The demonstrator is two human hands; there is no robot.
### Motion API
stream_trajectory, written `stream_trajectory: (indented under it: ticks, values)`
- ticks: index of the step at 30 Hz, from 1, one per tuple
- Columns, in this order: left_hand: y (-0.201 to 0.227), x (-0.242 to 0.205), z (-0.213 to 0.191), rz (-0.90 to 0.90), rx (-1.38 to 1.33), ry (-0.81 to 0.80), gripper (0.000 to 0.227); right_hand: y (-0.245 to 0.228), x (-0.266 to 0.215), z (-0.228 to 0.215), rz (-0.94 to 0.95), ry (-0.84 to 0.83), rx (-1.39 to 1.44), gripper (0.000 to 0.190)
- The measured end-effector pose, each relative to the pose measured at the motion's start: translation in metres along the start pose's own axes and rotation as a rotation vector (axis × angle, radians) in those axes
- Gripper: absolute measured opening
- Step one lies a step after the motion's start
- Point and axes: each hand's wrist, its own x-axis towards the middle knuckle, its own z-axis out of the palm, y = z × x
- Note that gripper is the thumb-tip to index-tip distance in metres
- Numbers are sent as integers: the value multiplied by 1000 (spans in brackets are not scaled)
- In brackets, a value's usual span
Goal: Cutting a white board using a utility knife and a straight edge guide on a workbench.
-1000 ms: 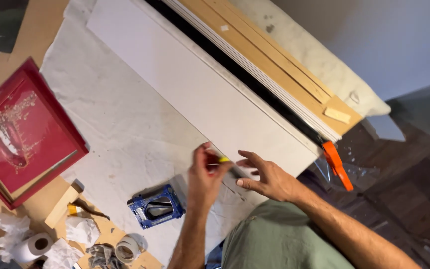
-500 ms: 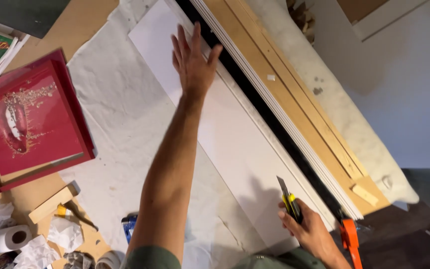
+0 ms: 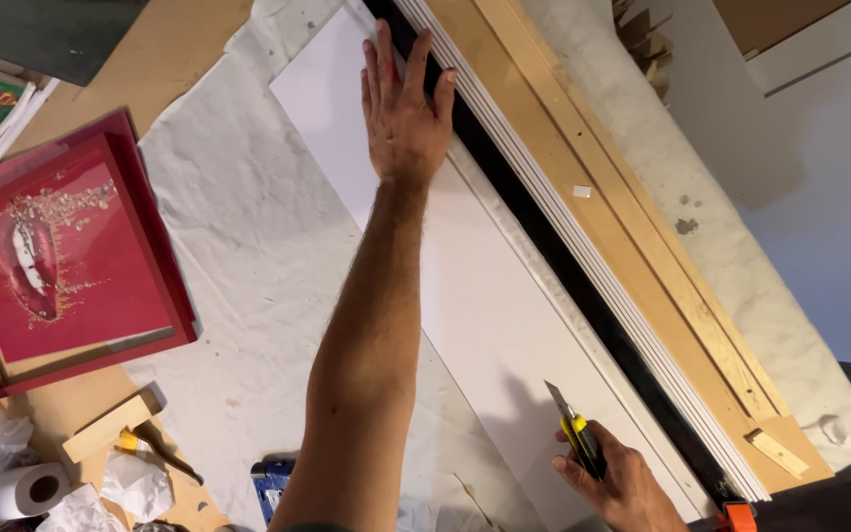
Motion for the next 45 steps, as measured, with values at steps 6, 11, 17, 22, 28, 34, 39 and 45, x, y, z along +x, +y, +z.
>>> stream_trajectory:
  ticks: [6, 11, 17, 22, 28, 34, 39, 45]
  values:
    - [2, 0, -2, -7, -13, 15, 54, 2, 9, 7, 9, -10, 4, 44]
    - [1, 0, 0, -6, -13, 16, 52, -1, 11, 8, 36, -25, -18, 43]
    - [1, 0, 0, -18, -21, 11, 54, -4, 11, 9, 79, -32, -25, 46]
    - [1, 0, -1, -12, -25, 18, 52, -7, 11, 9, 89, -30, -46, 43]
    - [2, 0, -1, -25, -29, -2, 50, -6, 10, 7, 66, -25, -36, 47]
    - [-1, -1, 3, -13, -34, 29, 51, -12, 6, 5, 67, -35, 20, 44]
    - [1, 1, 1, -26, 27, 7, 51, -13, 6, 5, 51, -33, 7, 50]
    - [-3, 1, 5, -10, 100, 29, 54, -3, 5, 8, 14, -22, 21, 51]
